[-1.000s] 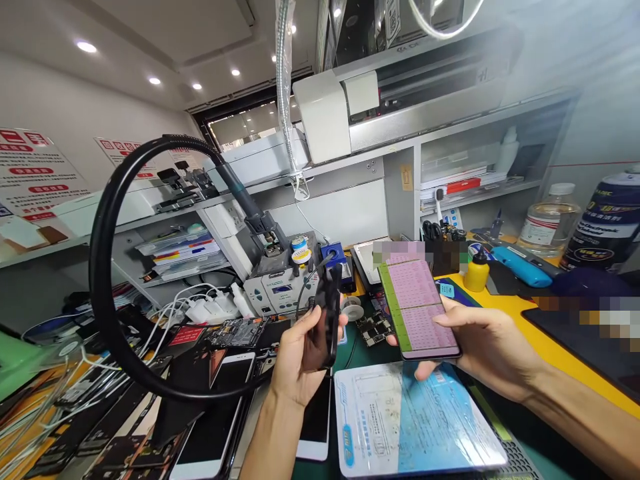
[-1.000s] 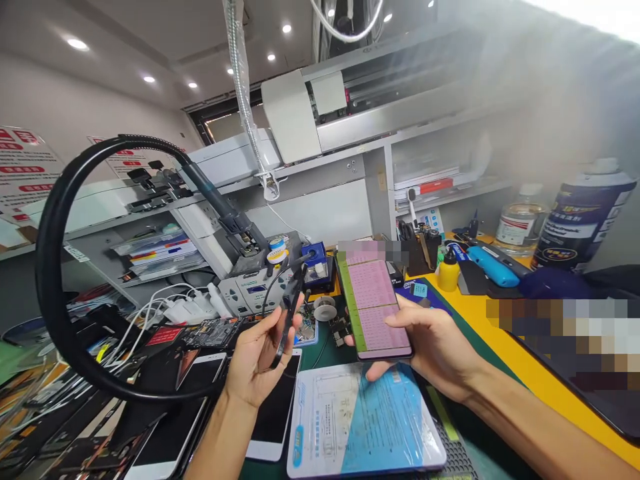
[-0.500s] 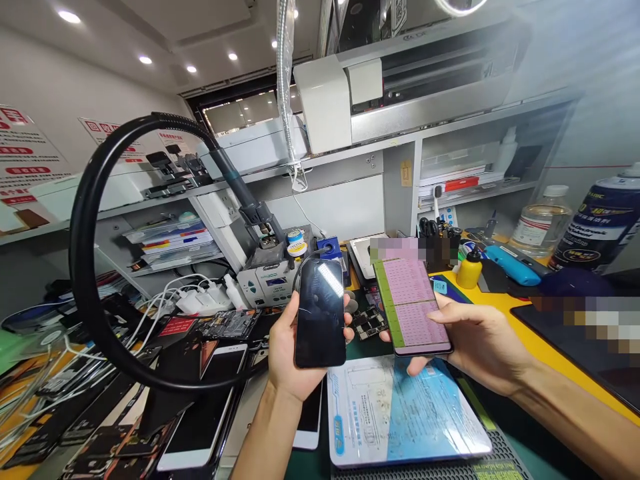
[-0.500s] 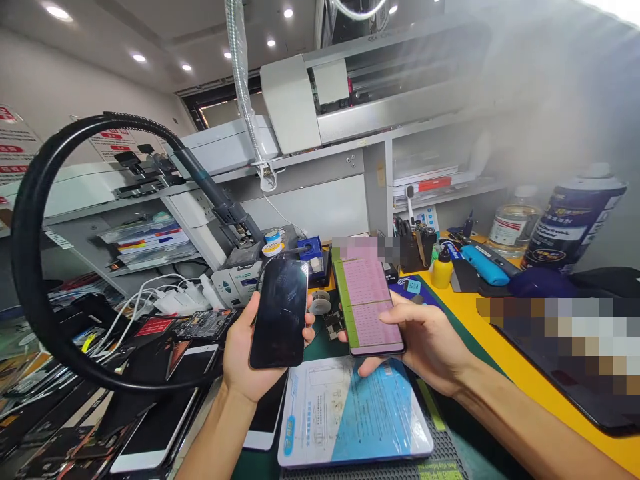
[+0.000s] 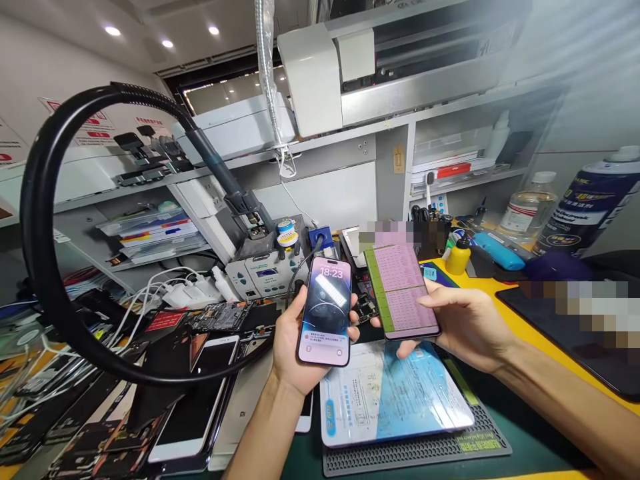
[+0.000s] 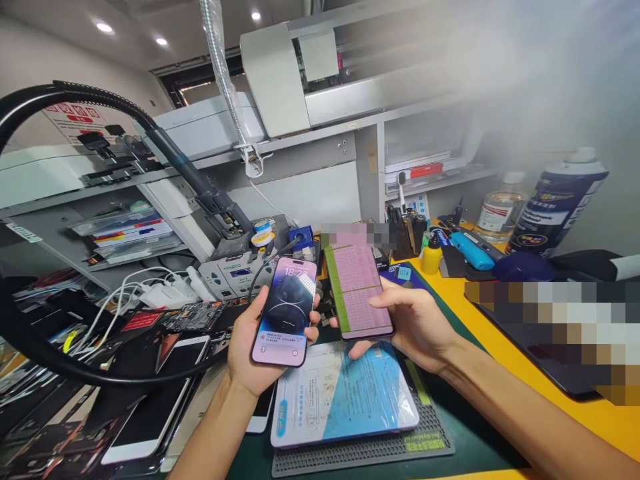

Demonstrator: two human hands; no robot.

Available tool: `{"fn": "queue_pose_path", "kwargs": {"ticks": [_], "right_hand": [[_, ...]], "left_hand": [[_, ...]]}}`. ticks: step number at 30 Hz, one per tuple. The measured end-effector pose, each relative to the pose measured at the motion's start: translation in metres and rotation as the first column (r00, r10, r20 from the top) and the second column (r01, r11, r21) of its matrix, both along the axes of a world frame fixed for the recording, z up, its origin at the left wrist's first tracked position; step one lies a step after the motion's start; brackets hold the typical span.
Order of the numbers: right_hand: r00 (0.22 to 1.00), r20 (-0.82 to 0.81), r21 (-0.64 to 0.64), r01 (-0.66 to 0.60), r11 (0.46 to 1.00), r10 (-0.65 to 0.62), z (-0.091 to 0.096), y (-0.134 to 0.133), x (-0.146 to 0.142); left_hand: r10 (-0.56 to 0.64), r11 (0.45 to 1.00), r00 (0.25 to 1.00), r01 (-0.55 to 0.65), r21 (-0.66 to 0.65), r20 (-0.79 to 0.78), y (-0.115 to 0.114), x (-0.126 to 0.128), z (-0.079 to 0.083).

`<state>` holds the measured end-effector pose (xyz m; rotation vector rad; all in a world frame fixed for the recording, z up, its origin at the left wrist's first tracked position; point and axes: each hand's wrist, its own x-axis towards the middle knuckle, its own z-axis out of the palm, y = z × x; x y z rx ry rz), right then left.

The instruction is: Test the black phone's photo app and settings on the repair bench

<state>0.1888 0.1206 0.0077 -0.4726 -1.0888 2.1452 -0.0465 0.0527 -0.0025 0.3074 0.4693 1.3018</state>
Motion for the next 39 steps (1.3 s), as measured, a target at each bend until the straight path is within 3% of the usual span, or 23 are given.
{"fn": "queue_pose_path", "kwargs": {"ticks": [8,25,39], "right_hand": [[1.0,-0.01,0.005,-0.007,1.0,0.007,-0.0004,0.0014,-0.0005],[0.999,-0.049,0.029,-0.006,1.0,0.007,-0.0019,0.0019,0.0022],[0.999,-0.046,0.024,0.007,1.0,-0.006,-0.0023,0.0005,0.0012]], "left_hand": [[-0.001,1.0,0.999,0.001,0.009,-0.038,-0.0006,0.0051,-0.0021],[0.05,0.954,0.998,-0.036,0.296,-0.039,-0.0071,0.0019,-0.0024],[0.064,0.947,0.996,-0.044,0.319,-0.054,-0.0085,-0.0008,-0.0052]]}}
